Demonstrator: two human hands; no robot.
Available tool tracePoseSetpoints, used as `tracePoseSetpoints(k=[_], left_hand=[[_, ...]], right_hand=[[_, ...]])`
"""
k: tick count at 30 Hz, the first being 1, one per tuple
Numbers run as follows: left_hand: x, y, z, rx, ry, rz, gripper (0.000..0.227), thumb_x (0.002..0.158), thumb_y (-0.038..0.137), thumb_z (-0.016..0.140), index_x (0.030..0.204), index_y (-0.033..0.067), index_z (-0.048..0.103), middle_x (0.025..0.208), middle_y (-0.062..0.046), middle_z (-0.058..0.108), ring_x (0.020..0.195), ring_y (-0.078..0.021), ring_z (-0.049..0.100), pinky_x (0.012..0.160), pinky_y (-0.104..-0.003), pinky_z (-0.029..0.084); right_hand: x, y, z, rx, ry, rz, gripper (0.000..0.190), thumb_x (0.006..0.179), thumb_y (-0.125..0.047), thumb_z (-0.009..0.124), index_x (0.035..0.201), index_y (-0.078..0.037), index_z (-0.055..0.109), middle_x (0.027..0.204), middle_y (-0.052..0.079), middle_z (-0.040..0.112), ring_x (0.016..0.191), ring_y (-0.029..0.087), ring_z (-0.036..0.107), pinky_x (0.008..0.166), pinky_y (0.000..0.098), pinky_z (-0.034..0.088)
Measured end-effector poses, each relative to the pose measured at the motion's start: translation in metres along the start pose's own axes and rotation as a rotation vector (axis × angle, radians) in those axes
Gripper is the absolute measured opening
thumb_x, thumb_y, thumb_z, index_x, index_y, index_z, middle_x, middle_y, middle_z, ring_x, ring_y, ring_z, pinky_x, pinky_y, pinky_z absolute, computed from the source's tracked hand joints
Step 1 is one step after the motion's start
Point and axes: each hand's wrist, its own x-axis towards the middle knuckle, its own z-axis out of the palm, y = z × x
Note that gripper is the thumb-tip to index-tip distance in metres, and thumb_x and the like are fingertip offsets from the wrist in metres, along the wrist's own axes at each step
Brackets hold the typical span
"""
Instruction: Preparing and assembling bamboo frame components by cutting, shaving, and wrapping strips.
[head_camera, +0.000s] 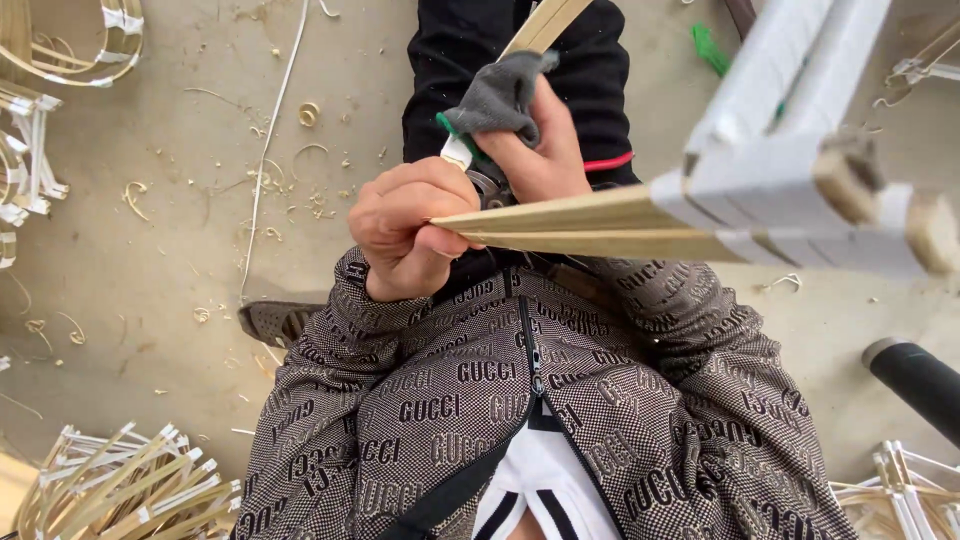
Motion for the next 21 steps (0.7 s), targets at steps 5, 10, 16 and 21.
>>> tracePoseSetpoints(k=[5,10,16,21], left_hand=[[0.002,0.008,0.001,-0.068,0.042,-0.056,0.05,0.109,0.043,0.061,0.086,-0.0015,0.063,0.089,-0.012,0.068,0.075,-0.0154,0.066,0.063,-0.026,0.053],[-0.006,0.013,-0.004,0.013,0.163,-0.039,0.048,0.107,0.043,0.062,0.086,0.0001,0.065,0.088,-0.011,0.068,0.072,-0.0182,0.066,0.067,-0.028,0.053],[-0.005,0.006,0.004,-0.068,0.032,-0.07,0.05,0.106,0.044,0.061,0.088,-0.0019,0.067,0.089,-0.009,0.069,0.071,-0.0138,0.065,0.06,-0.026,0.052],[0.02,0.004,-0.007,-0.14,-0.115,-0.216,0.047,0.109,0.044,0.052,0.12,-0.0003,0.06,0.109,-0.007,0.064,0.08,-0.0135,0.064,0.073,-0.025,0.056]], right_hand=[[-0.003,0.008,-0.011,-0.084,0.04,-0.073,0.019,0.109,-0.016,0.07,0.12,-0.003,0.061,0.1,0.001,0.063,0.092,0.008,0.058,0.084,0.0264,0.051],[-0.006,0.008,-0.024,-0.115,0.048,-0.052,0.022,0.114,-0.015,0.069,0.131,-0.003,0.06,0.109,0.003,0.062,0.099,0.01,0.057,0.09,0.0269,0.048],[-0.01,0.003,-0.045,-0.164,0.106,-0.034,0.026,0.119,-0.014,0.068,0.141,-0.003,0.059,0.117,0.005,0.06,0.106,0.011,0.055,0.096,0.0273,0.046],[0.008,0.007,-0.046,-0.071,0.033,-0.042,0.023,0.11,-0.009,0.069,0.129,-0.006,0.056,0.113,0.0,0.064,0.103,0.009,0.062,0.093,0.0273,0.054]])
